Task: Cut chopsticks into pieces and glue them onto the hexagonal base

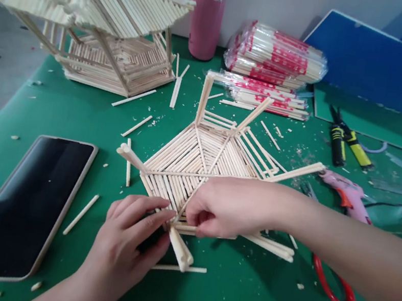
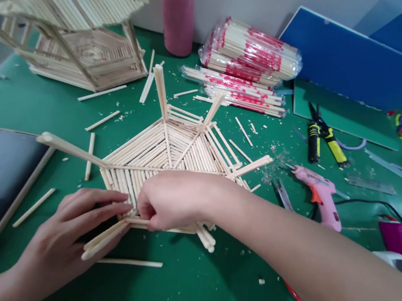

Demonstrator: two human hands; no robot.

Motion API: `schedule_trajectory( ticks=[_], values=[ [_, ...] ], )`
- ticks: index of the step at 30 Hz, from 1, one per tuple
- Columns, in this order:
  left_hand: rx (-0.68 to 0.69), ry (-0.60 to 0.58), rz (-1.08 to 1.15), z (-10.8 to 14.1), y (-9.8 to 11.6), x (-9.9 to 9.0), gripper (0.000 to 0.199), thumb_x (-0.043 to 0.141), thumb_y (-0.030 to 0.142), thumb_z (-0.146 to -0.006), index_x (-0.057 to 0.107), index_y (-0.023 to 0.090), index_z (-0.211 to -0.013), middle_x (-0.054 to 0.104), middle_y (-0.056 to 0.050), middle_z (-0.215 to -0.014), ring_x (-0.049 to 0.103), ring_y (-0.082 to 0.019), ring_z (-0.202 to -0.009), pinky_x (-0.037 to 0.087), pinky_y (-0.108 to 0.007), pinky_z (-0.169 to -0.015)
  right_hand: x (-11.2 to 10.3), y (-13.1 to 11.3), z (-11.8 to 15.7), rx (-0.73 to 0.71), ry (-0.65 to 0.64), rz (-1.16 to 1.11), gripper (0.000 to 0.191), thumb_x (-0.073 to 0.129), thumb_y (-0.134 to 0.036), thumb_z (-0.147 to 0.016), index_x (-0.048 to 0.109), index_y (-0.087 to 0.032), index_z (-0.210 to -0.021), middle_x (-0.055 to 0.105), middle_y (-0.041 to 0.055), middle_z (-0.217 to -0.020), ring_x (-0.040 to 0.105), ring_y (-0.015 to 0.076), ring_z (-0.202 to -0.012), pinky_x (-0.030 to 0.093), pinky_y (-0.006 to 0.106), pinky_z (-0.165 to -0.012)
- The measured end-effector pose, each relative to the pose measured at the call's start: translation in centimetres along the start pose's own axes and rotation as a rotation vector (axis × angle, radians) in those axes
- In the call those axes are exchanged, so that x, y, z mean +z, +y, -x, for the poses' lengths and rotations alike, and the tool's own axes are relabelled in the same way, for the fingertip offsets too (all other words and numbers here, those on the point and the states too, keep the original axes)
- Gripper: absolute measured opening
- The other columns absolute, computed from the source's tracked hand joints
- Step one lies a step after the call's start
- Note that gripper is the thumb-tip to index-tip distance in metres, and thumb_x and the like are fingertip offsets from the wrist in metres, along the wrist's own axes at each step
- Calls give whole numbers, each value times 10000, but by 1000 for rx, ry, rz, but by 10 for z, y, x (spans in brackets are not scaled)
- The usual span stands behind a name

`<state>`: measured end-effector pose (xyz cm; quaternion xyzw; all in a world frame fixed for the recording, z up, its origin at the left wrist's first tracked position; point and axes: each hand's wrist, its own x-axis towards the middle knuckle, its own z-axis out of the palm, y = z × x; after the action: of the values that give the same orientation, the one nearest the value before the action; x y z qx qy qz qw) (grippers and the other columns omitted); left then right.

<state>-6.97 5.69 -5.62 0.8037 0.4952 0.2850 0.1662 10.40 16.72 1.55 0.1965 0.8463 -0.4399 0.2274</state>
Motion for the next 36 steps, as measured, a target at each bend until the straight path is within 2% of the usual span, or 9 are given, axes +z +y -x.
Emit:
schedule_trajectory(
  ticks=[18,24,28,31,34,36],
  values=[
    [-10,32,-89,-1,3,4,129,553,157,-750,629,183,-850,642,-75,-908,589,-214,-826,438,-355,-703,7,-4,6,-39,77,26,141,510,-117,-716,647,-131,-749,551,-40,-586,445,60,-497,297,175,-442],
    [-17,38,-98,-1,4,4,123,562,173,-746,634,176,-845,647,-75,-897,593,-218,-827,442,-363,-714,7,-6,20,-20,181,-57,110,517,-107,-733,621,-126,-705,523,-46,-574,447,57,-518,329,170,-479],
    [-19,37,-99,0,6,3,133,557,186,-753,617,169,-870,644,-83,-910,592,-228,-843,449,-379,-718,8,0,34,-18,402,-200,73,555,-169,-751,614,-127,-750,529,-41,-618,446,59,-550,344,176,-500],
    [-27,26,-110,2,6,0,249,576,200,-745,562,164,-991,625,-100,-973,574,-249,-906,452,-417,-757,7,3,45,-46,628,-338,67,575,-193,-753,599,-133,-732,514,-45,-618,440,60,-556,355,187,-513],
    [-62,60,-66,9,9,-7,446,602,213,-730,456,174,-1150,554,-121,-1118,525,-262,-1025,454,-430,-819,7,-5,62,-71,907,-503,34,593,-178,-746,605,-147,-738,558,-27,-667,487,77,-609,393,209,-552],
    [-85,140,-27,14,16,-15,451,606,200,-732,449,193,-1155,530,-109,-1135,526,-246,-1022,468,-398,-816,9,-14,75,-113,1130,-564,25,606,-176,-748,629,-167,-746,589,-15,-720,501,82,-636,404,212,-559]
  ],
)
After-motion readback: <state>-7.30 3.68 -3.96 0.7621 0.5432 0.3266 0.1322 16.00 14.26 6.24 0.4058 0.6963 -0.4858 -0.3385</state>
